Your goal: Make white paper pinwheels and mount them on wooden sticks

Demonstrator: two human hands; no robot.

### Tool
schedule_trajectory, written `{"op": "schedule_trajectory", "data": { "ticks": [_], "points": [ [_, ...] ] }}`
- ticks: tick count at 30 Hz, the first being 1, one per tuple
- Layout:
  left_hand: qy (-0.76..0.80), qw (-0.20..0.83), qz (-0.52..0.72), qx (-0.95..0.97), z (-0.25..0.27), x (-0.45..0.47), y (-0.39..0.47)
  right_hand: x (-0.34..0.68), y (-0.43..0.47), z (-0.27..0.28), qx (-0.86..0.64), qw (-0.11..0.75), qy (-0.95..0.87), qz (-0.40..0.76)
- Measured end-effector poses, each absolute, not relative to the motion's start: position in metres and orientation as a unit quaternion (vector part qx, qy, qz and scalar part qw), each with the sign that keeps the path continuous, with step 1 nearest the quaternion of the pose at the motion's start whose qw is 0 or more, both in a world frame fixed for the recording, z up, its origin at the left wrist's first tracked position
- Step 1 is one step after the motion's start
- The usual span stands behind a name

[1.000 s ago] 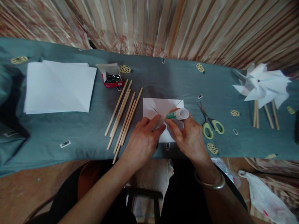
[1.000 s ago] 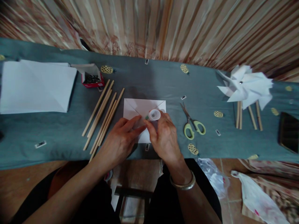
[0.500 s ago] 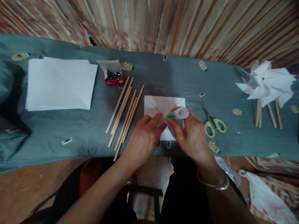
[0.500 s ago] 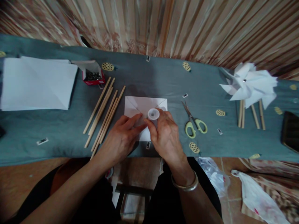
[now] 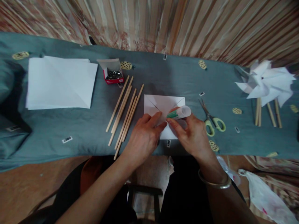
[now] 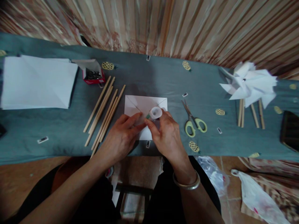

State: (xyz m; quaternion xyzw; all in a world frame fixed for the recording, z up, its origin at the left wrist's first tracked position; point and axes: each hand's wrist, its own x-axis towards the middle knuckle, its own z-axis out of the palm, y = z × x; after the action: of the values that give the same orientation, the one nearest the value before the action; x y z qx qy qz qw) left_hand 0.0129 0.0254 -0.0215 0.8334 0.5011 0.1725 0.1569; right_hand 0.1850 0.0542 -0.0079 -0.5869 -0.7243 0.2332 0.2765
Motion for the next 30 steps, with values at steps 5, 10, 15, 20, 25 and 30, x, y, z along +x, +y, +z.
{"op": "schedule_trajectory", "data": {
  "ticks": [5, 10, 15, 20, 25, 30],
  "points": [
    [0.503, 0.169, 0.168, 0.831, -0.018, 0.013, 0.027, 0.193, 0.06, -0.008, -0.583, 0.411, -0.561, 0.421],
    [0.506, 0.185, 0.181, 0.823, -0.019, 0.013, 0.026, 0.201, 0.066, -0.003, -0.524, 0.54, -0.375, 0.541],
    [0.518, 0.315, 0.355, 0.712, -0.022, 0.013, 0.024, 0.205, 0.064, 0.001, -0.512, 0.549, -0.282, 0.598],
    [0.537, 0.539, 0.455, 0.462, -0.014, 0.013, 0.022, 0.2, 0.056, 0.002, -0.478, 0.534, -0.272, 0.642],
    [0.509, 0.609, 0.474, 0.381, -0.007, 0.013, 0.02, 0.187, 0.044, 0.002, -0.436, 0.522, -0.244, 0.692],
    [0.49, 0.628, 0.458, 0.395, -0.007, 0.014, 0.014, 0.172, 0.034, 0.003, -0.437, 0.495, -0.259, 0.705]
  ]
}}
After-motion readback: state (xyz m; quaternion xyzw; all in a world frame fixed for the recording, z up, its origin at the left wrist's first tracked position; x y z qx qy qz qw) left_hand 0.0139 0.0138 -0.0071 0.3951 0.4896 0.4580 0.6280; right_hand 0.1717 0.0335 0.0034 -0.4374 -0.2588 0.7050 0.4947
